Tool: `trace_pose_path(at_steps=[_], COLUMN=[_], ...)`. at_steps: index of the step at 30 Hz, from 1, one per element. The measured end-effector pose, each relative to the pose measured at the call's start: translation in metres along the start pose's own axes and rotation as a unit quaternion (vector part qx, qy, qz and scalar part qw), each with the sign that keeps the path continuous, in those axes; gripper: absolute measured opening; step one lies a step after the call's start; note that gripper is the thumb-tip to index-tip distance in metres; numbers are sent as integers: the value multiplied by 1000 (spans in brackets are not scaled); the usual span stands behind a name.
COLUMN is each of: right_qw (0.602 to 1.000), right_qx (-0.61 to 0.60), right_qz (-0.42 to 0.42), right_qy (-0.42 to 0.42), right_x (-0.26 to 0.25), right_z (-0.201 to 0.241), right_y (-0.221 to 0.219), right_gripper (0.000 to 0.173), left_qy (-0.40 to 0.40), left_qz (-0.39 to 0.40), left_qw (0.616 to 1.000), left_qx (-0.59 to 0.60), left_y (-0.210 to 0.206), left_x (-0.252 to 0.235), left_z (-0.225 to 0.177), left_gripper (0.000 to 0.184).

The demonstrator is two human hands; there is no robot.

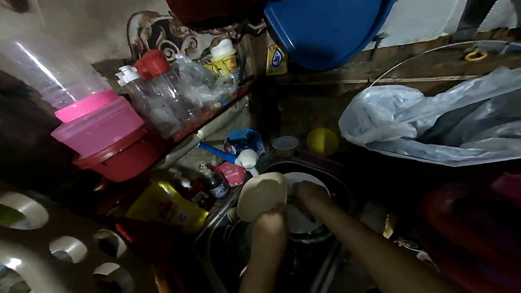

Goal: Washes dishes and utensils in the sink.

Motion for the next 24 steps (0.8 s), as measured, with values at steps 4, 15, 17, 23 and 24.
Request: trace_pose_path(at_steps=[4, 15, 17, 23, 24], right_qw=[999, 996, 996, 996, 996], right_qx=[40, 78, 76, 59, 49], right_qz=[11, 21, 16, 26, 20], right_qy=[9, -37, -41, -58, -66], right_x=[-12, -21, -22, -29, -32], right_z=[12, 14, 10, -10, -17], right_y=[-17, -19, -16, -7, -2], right_gripper=[40, 34, 34, 44, 46], left_qy=[27, 54, 43, 14, 9], left_qz=[12, 170, 172, 188, 198], left_qw=[999, 983, 983, 980, 979], left_qx=[-28, -38, -46, -56, -53], left_y=[-13, -48, -50, -57, -59], left_x=[5, 13, 12, 12, 12], left_z=[-2, -3, -7, -18, -20], left_gripper=[29, 35, 35, 36, 38])
Point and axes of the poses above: each hand's wrist, its own x-axis away from the middle knuckle, its own y-axis out of the back of the hand, z = x × y, the point moved 7 cm from there along -x, towards the middle knuckle, and after that the axes turned 7 degrees about -y, right-handed, at the moved point
